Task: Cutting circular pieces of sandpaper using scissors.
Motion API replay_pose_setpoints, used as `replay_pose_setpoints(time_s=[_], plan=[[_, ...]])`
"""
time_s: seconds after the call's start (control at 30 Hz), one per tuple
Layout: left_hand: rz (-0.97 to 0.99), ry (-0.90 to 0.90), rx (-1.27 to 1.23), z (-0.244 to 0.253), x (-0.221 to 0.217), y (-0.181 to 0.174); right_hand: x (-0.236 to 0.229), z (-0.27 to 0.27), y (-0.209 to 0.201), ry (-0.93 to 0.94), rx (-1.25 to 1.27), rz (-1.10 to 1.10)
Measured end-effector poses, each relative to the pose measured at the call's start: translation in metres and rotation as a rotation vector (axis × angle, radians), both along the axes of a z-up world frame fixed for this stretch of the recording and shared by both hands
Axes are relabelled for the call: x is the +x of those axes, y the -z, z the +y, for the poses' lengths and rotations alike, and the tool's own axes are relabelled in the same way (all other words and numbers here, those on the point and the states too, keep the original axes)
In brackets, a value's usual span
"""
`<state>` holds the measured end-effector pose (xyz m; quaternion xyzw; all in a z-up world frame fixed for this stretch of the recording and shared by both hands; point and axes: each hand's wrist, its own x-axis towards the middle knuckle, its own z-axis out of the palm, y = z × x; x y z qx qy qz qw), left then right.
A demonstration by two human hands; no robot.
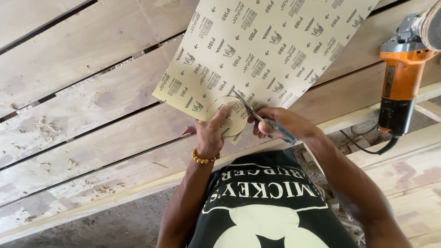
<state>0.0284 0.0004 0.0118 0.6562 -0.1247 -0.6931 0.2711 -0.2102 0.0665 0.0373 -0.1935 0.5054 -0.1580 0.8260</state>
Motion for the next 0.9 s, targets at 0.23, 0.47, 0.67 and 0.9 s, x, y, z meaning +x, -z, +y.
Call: replay_pose_setpoints(time_s=[0.23,0.47,0.67,0.9], plan=[[0.023,0.049,0.030,-0.015,-0.009,-0.022,0.007,0.027,0.015,-0.022,-0.081,0.173],[0.058,-0.039,0.020,-0.013,-0.009,-0.021,0.009,0.032,0.018,0.024,-0.148,0.239],[0.090,0.010,0.011,-0.017,-0.008,-0.025,0.011,0.031,0.011,0.016,-0.089,0.301],[0.108,0.013,0.051,0.004,0.001,-0.003,0.009,0.028,0.001,0.139,-0.082,0.173]])
